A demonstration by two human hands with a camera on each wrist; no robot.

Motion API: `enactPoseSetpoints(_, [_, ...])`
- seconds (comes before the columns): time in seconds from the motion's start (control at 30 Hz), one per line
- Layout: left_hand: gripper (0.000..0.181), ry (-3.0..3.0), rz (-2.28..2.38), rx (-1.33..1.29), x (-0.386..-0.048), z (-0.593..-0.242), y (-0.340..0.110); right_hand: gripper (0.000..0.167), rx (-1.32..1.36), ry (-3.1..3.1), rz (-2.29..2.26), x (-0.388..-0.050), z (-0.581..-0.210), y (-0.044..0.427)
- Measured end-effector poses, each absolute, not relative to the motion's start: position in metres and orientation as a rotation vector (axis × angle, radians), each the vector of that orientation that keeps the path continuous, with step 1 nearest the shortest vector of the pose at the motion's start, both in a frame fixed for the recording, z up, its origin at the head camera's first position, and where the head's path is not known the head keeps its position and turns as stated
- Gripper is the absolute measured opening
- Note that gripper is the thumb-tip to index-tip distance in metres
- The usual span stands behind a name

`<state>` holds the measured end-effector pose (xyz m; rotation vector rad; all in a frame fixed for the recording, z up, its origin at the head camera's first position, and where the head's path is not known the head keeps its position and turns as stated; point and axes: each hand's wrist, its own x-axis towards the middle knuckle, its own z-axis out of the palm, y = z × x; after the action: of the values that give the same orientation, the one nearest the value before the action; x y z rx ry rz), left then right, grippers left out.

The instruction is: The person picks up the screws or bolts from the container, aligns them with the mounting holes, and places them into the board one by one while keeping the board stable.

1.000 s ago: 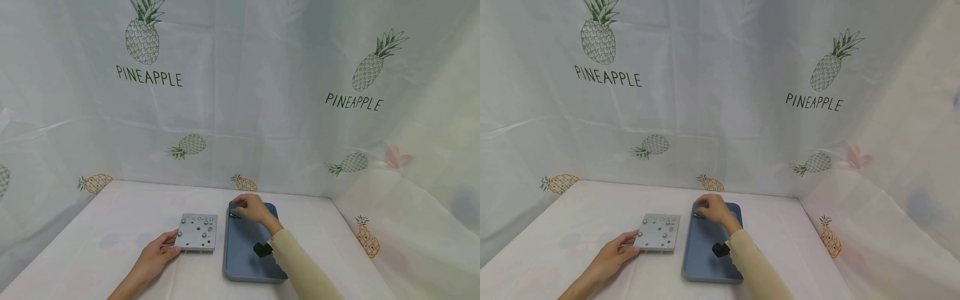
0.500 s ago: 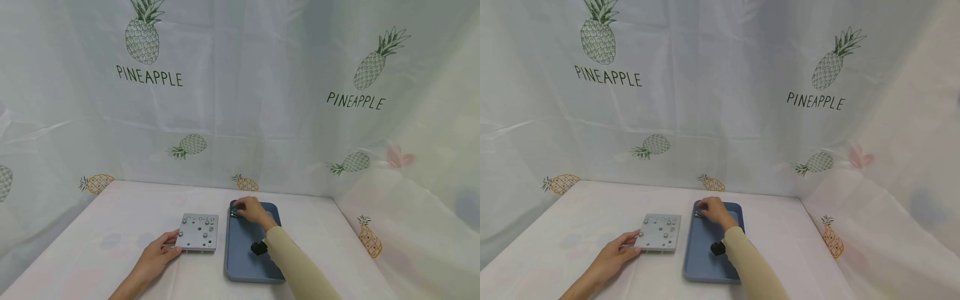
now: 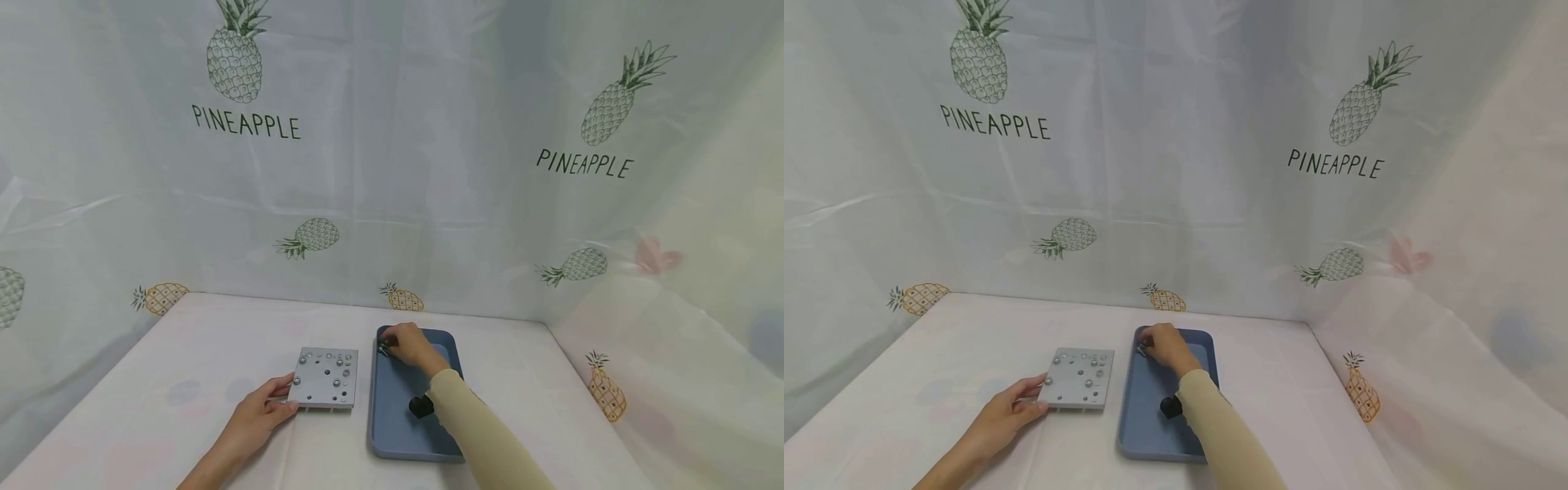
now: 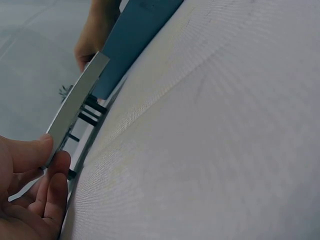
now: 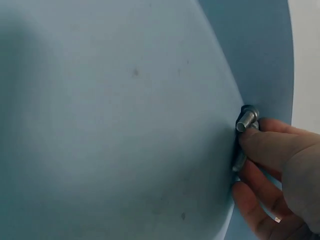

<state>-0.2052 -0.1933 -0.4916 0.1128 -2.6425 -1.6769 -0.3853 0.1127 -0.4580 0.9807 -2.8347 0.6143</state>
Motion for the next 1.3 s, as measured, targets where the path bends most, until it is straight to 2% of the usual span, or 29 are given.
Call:
enactPoseSetpoints(0.63, [0.063,-2.650,-1.670,0.120,-0.204,-0.488,-0.192,0.014,0.960,-2.884,0.570,-0.380,-0.453,0.117])
enactPoseSetpoints(1.3, [0.063,-2.630,-1.708,0.104,-0.204,-0.489,-0.193,0.015,0.955,-2.809,0.926,-0.367,-0.441,0.126])
